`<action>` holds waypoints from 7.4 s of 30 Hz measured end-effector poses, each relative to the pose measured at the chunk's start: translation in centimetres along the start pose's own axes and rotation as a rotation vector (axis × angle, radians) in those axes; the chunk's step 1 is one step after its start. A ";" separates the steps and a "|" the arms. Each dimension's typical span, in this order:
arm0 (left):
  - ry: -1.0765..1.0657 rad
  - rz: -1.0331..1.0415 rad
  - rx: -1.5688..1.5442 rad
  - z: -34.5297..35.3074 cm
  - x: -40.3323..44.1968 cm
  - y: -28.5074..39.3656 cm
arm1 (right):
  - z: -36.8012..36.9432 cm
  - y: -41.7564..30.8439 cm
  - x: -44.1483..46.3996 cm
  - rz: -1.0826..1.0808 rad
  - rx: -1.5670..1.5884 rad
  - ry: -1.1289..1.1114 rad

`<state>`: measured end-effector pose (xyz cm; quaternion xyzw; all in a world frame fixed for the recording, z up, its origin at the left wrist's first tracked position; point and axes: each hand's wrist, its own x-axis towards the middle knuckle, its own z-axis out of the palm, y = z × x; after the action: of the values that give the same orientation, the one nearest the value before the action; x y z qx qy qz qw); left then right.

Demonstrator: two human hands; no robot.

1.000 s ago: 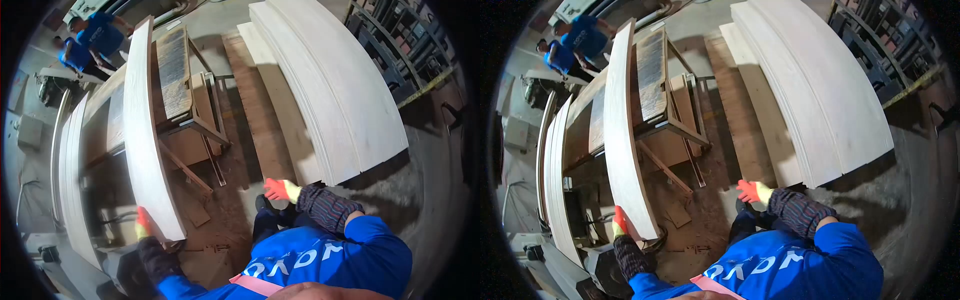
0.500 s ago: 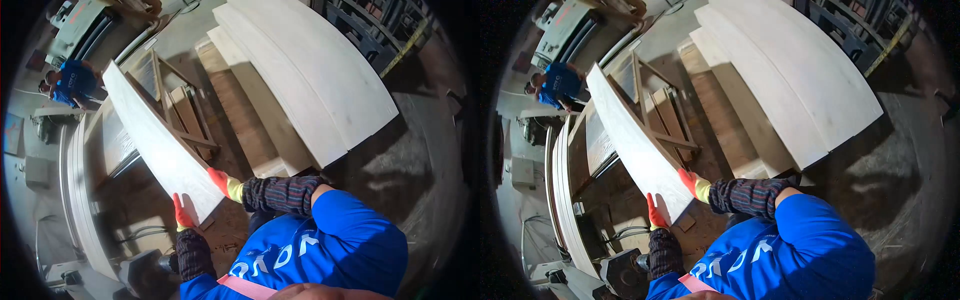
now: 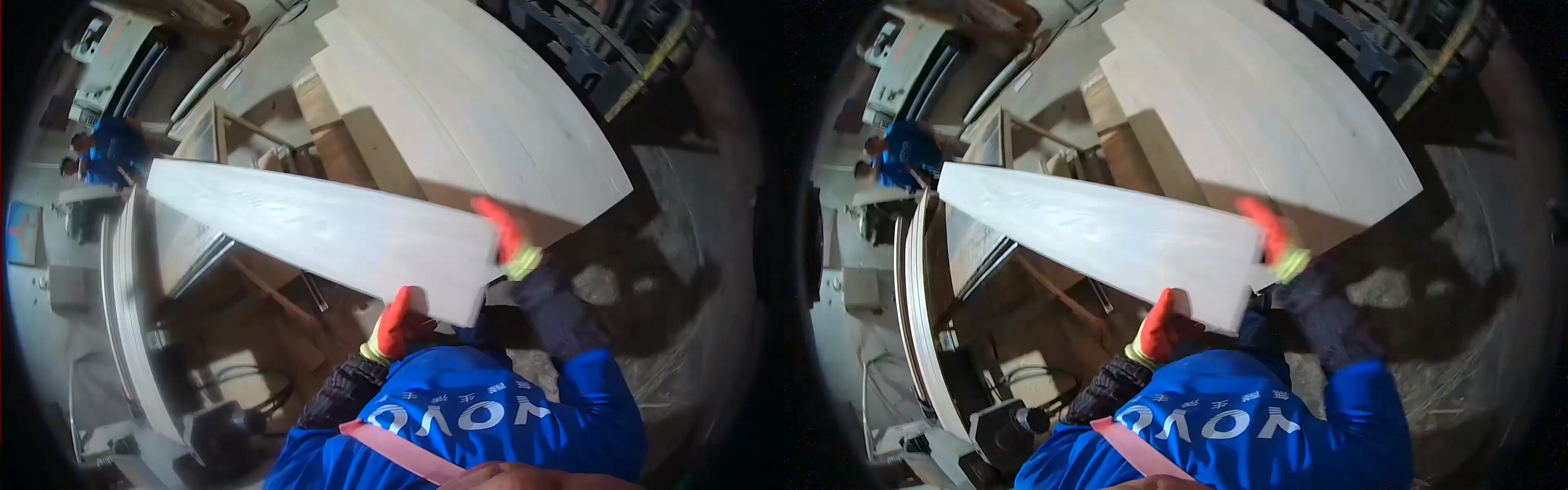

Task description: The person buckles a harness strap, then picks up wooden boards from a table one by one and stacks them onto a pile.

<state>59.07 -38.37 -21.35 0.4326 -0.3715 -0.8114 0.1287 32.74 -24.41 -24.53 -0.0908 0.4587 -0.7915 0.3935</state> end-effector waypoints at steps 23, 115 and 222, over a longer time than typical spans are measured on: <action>-0.119 0.714 -0.773 -17.0 19.3 12.9 | -11.9 -10.6 -41.4 -0.391 -0.764 0.610; 0.571 -0.462 1.160 -19.5 -10.0 -0.2 | -13.7 16.6 5.0 -0.064 -1.755 0.287; -0.184 0.018 -0.425 -16.4 5.7 4.6 | -10.4 -2.5 -15.2 0.186 0.403 0.266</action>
<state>68.25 -52.64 -27.26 0.3164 -0.2063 -0.9062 0.1898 36.40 -6.15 -25.07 0.1371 0.3458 -0.8323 0.4109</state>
